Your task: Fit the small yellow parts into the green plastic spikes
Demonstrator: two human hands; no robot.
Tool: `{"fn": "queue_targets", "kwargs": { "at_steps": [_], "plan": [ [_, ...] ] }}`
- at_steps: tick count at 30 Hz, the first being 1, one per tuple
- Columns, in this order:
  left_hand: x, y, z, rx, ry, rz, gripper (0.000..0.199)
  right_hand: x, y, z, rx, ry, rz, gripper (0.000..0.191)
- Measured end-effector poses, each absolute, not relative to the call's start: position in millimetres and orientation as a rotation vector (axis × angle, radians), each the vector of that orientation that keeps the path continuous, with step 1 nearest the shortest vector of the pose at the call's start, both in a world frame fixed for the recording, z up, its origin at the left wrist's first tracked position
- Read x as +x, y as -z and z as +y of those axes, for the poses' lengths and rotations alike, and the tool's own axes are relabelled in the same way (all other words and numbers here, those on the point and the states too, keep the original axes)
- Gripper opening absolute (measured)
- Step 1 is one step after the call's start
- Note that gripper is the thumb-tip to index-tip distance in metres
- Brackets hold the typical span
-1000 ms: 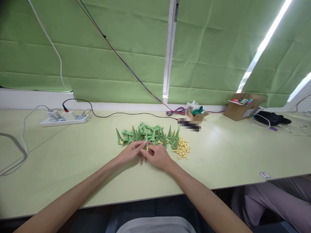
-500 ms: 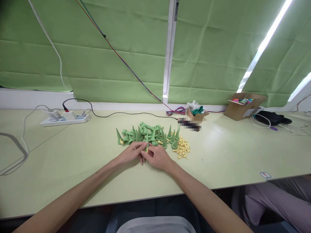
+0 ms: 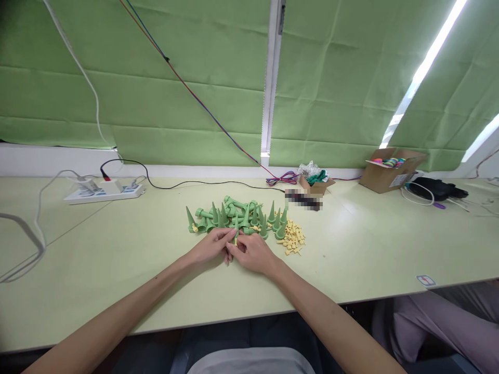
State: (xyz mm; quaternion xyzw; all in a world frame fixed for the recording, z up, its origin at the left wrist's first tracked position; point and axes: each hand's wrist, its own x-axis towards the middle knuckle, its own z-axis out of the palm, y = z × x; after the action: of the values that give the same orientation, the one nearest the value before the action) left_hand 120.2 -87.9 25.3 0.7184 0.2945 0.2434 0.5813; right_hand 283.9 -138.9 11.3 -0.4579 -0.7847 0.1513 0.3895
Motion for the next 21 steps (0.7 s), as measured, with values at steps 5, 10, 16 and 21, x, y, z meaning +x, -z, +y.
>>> {"fn": "queue_targets", "kwargs": {
  "at_steps": [5, 10, 16, 21],
  "plan": [
    [120.5, -26.8, -88.9, 1.678, -0.569, 0.696, 0.051, 284.0, -12.1, -139.7, -1.202, -0.387, -2.004, 0.042],
    [121.0, -34.0, -91.6, 1.707, -0.565, 0.748, 0.050, 284.1, -13.2, -138.3, -1.227, -0.385, -1.997, 0.042],
    [121.2, -41.8, -95.3, 1.827, -0.708, 0.880, 0.044, 284.1, -14.0, -136.7, -1.289, -0.350, -2.020, 0.043],
    [121.3, -42.8, -93.9, 1.931, -0.818, 0.929, 0.033, 284.2, -13.6, -133.9, -1.355, -0.308, -2.009, 0.045]
  ]
}}
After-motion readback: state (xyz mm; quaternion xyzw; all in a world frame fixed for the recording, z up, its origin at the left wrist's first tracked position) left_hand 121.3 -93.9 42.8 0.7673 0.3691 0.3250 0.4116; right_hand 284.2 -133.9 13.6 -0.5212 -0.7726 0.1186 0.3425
